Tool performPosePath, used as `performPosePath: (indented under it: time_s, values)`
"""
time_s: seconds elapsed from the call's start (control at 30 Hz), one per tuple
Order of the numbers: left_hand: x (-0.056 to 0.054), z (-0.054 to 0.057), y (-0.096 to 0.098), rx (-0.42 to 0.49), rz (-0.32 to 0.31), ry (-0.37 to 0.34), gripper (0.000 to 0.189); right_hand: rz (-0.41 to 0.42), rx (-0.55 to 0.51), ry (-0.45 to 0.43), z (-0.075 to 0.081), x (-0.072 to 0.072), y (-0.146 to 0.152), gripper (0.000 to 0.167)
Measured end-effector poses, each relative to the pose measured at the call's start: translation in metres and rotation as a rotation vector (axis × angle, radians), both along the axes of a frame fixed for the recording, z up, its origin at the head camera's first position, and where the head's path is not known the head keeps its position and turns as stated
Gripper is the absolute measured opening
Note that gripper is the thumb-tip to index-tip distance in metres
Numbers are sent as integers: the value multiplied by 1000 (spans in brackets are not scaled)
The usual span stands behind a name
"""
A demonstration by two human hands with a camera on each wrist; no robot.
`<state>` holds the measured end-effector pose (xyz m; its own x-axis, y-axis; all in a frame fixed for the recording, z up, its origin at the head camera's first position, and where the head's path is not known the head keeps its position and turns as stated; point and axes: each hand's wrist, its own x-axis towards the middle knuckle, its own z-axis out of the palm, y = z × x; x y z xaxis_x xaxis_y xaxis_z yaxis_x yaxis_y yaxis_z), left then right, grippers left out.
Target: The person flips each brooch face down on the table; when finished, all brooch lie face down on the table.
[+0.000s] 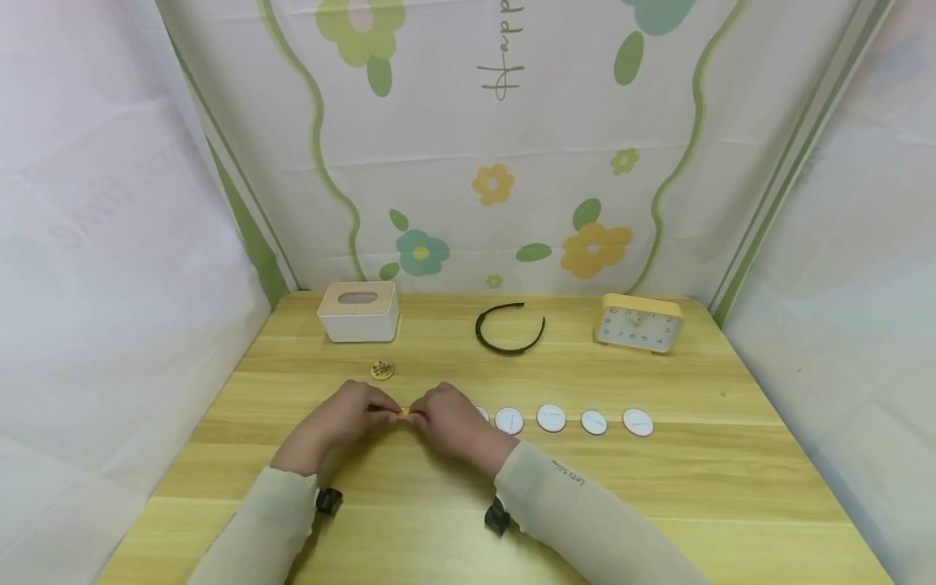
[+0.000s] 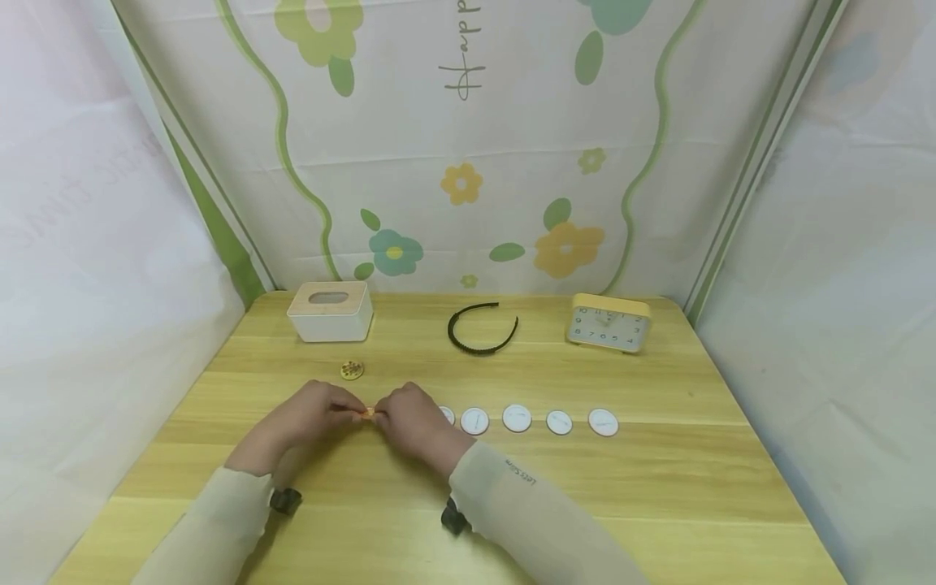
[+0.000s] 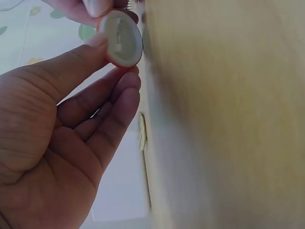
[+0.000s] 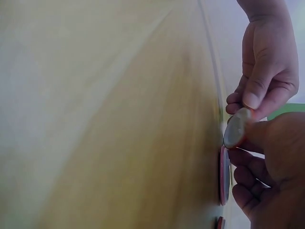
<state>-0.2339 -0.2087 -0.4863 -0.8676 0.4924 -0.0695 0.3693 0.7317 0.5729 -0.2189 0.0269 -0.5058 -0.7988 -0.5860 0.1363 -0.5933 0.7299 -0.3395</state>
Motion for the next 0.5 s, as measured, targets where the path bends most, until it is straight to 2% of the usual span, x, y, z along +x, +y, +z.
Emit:
performPosePath:
  time_s: [0.27, 0.37, 0.5]
  values:
    - [-2, 1, 4, 9, 56, 99, 14, -94, -85, -50, -1, 0, 0, 23]
    - [-3, 1, 6, 4, 77, 108, 13, -89, -112, -73, -3, -2, 0, 28]
    - [-4, -2, 8, 1, 85, 78, 12, -48, -140, -98, -5, -4, 0, 32]
